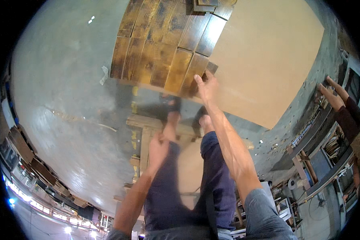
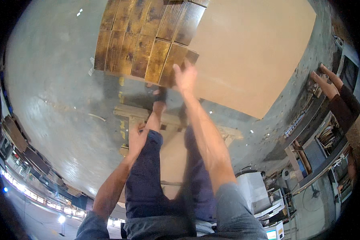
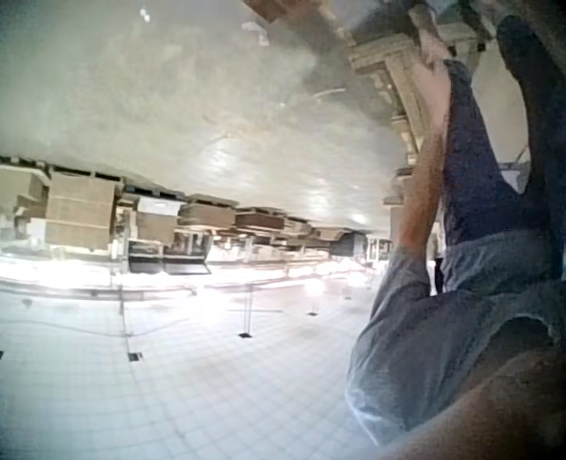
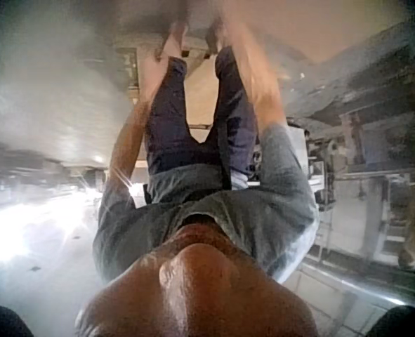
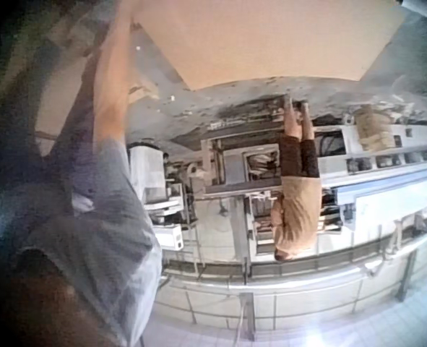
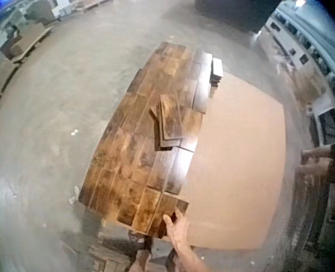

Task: The person scrapes the edges and surfaces of wood blocks using a yellow-handled scraper, then arranges them into a panel on a cardboard sheet on the floor.

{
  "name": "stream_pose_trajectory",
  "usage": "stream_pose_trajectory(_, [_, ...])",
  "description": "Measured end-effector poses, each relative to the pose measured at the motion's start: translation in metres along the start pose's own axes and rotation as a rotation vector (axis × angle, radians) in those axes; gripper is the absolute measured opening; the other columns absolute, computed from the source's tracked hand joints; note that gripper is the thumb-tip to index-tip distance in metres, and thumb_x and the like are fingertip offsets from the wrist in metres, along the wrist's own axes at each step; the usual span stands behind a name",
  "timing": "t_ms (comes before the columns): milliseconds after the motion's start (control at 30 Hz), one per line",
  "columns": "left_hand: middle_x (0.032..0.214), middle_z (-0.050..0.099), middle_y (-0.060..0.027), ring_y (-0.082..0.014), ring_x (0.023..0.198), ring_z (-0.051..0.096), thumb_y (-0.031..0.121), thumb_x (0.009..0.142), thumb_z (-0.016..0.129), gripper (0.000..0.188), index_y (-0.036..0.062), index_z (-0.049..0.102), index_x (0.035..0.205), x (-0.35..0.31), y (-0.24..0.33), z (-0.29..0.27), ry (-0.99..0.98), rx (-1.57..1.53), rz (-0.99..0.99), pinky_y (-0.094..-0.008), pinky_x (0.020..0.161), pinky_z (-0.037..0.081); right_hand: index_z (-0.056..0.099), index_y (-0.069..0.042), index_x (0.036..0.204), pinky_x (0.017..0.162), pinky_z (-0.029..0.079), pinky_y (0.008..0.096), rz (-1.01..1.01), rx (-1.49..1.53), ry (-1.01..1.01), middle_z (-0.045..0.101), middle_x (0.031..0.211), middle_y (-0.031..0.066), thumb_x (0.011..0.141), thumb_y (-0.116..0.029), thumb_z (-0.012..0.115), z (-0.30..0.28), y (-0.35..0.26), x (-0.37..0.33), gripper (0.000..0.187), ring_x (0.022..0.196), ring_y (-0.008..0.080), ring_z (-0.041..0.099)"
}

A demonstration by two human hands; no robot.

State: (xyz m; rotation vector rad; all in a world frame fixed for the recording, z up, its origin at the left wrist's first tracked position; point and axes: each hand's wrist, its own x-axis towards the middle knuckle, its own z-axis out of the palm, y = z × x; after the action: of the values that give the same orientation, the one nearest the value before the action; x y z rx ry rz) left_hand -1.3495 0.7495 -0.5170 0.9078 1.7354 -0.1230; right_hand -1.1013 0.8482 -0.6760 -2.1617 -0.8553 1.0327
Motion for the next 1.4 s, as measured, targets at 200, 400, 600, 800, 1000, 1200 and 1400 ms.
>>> stream_pose_trajectory(200, [0.108, 0.069, -0.0165, -0.0249, 0.101, 0.066, 0.012, 0.089, 0.068, 0.046, -0.0097, 0.057, 0.128, 0.084, 0.024, 0.042, 0.059, -0.365, -0.09, -0.0343, 0.087, 0.053, 0.07, 0.001, 0.119, 0.095, 0.053, 0.0406, 0.172, 0.209, -0.059, 0.073, 0.111, 0.0205, 0.086, -0.025, 0.075, -0.01, 0.011, -0.004, 0.042, 0.106, 0.0313, 0.07])
stream_pose_trajectory(400, [0.103, 0.067, -0.0128, -0.0267, 0.091, 0.065, 0.003, 0.091, 0.063, 0.017, -0.0011, 0.064, 0.108, 0.164, 0.066, 0.059, -0.006, -0.793, -0.276, -0.0372, 0.079, 0.056, 0.07, 0.0, 0.119, 0.087, 0.055, 0.0395, 0.246, 0.159, -0.021, 0.074, 0.103, 0.0203, 0.08, -0.033, 0.082, 0.001, -0.017, -0.012, 0.053, 0.096, 0.0281, 0.071])
stream_pose_trajectory(600, [0.116, 0.063, -0.0166, -0.0315, 0.1, 0.062, 0.013, 0.097, 0.057, 0.027, -0.0044, 0.059, 0.118, 0.182, 0.075, 0.061, -0.118, -1.037, -0.311, -0.0483, 0.084, 0.05, 0.069, 0.002, 0.119, 0.085, 0.054, 0.0404, 0.323, 0.162, -0.113, 0.073, 0.104, 0.0222, 0.083, -0.031, 0.08, -0.005, -0.011, -0.012, 0.05, 0.094, 0.0281, 0.071])
stream_pose_trajectory(800, [0.118, 0.064, -0.0178, -0.0316, 0.099, 0.061, 0.015, 0.096, 0.058, 0.028, -0.0021, 0.06, 0.118, 0.17, 0.079, 0.069, -0.088, -1.075, -0.36, -0.0442, 0.088, 0.049, 0.066, 0.006, 0.122, 0.086, 0.053, 0.0395, 0.367, 0.336, -0.086, 0.072, 0.106, 0.0223, 0.091, -0.033, 0.073, -0.016, 0.005, -0.024, 0.051, 0.097, 0.0252, 0.068])
stream_pose_trajectory(1000, [0.109, 0.066, -0.0104, -0.0233, 0.098, 0.061, 0.012, 0.093, 0.065, 0.022, 0.0011, 0.064, 0.112, 0.133, 0.037, 0.093, -0.019, -1.021, -0.348, -0.0379, 0.09, 0.049, 0.058, 0.01, 0.131, 0.098, 0.05, 0.0404, 0.462, 0.36, -0.142, 0.067, 0.123, 0.0246, 0.097, -0.037, 0.065, -0.069, 0.033, -0.044, 0.059, 0.113, 0.0278, 0.064])
stream_pose_trajectory(1200, [0.098, 0.061, -0.0039, -0.0187, 0.095, 0.059, 0.008, 0.089, 0.07, 0.013, 0.0061, 0.062, 0.1, 0.13, 0.018, 0.118, -0.142, -0.869, -0.358, -0.0358, 0.089, 0.049, 0.061, 0.008, 0.127, 0.085, 0.053, 0.0388, 0.332, 0.067, -0.198, 0.073, 0.103, 0.0199, 0.097, -0.028, 0.062, -0.055, 0.099, -0.023, 0.047, 0.093, 0.0252, 0.07])
stream_pose_trajectory(1400, [0.097, 0.063, -0.0038, -0.0202, 0.098, 0.059, 0.007, 0.087, 0.07, 0.011, 0.007, 0.064, 0.096, 0.149, 0.042, 0.149, -0.131, -1.004, -0.335, -0.0377, 0.092, 0.047, 0.048, 0.01, 0.141, 0.088, 0.056, 0.0408, 0.189, -0.168, -0.116, 0.064, 0.125, 0.0286, 0.091, -0.029, 0.069, -0.038, 0.051, 0.004, 0.067, 0.104, 0.0345, 0.069])
